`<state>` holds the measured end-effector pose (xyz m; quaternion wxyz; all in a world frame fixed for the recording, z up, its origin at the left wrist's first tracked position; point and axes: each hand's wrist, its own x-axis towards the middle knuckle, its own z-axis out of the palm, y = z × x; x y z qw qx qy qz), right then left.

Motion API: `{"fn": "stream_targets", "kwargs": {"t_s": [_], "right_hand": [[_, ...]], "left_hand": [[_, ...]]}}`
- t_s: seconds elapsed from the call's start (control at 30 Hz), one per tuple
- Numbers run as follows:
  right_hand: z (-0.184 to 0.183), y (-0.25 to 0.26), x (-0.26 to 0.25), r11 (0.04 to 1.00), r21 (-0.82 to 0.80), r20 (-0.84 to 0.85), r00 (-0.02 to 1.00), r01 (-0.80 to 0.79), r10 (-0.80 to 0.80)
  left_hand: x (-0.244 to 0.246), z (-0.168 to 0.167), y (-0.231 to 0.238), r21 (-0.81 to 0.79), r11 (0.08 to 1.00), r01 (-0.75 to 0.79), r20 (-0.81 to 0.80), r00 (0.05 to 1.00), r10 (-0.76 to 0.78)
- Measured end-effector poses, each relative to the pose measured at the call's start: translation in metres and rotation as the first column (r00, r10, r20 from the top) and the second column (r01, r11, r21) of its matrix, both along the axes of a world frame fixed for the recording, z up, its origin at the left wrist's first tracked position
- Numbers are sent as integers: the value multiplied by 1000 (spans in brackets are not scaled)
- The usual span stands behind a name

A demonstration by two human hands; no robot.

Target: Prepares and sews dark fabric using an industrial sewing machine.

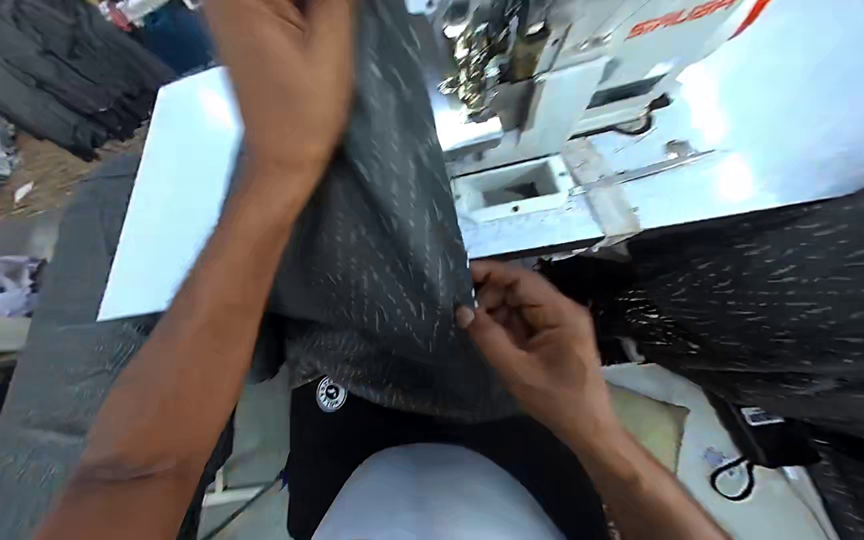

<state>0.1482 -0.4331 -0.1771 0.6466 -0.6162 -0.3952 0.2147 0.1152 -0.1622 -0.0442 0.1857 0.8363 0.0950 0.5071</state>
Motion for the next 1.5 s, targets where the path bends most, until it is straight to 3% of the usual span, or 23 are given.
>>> {"fn": "stream_targets", "kwargs": {"t_s": [0.07,0.1,0.23,0.53,0.63,0.77,0.97,1.13,1.3,1.5], "right_hand": [[-36,-16,4,992,-118,-89,995,39,-50],[-51,-24,3,989,-141,-135,989,46,-65],[-78,-31,4,982,-183,-196,978,39,-75],[-85,-26,20,983,-143,-218,972,-117,84],[-87,-25,17,978,-113,-229,963,-174,145],[-93,-30,18,977,-106,-207,965,-182,157],[-89,-28,26,975,-118,-206,965,-189,162],[-86,-27,32,976,-83,-213,960,-202,181],[-77,-27,37,988,-64,-223,967,-141,124],[-49,-2,57,996,-57,-139,988,-70,62]], "left_hand": [[40,-31,-12,-65,970,236,-214,946,-244],[51,-49,-19,-130,952,277,-271,914,-303],[62,-85,-31,-270,936,226,-342,886,-313],[50,-91,-30,-141,990,22,-347,935,-70],[48,-94,-37,-20,1000,-21,-344,939,13],[37,-90,-58,221,975,-13,-457,882,115],[23,-99,-81,236,969,-76,-564,801,200],[23,-95,-78,206,977,-49,-586,794,163],[18,-88,-76,125,992,-16,-679,728,97],[43,-81,-26,26,999,31,-717,697,-3]]}}
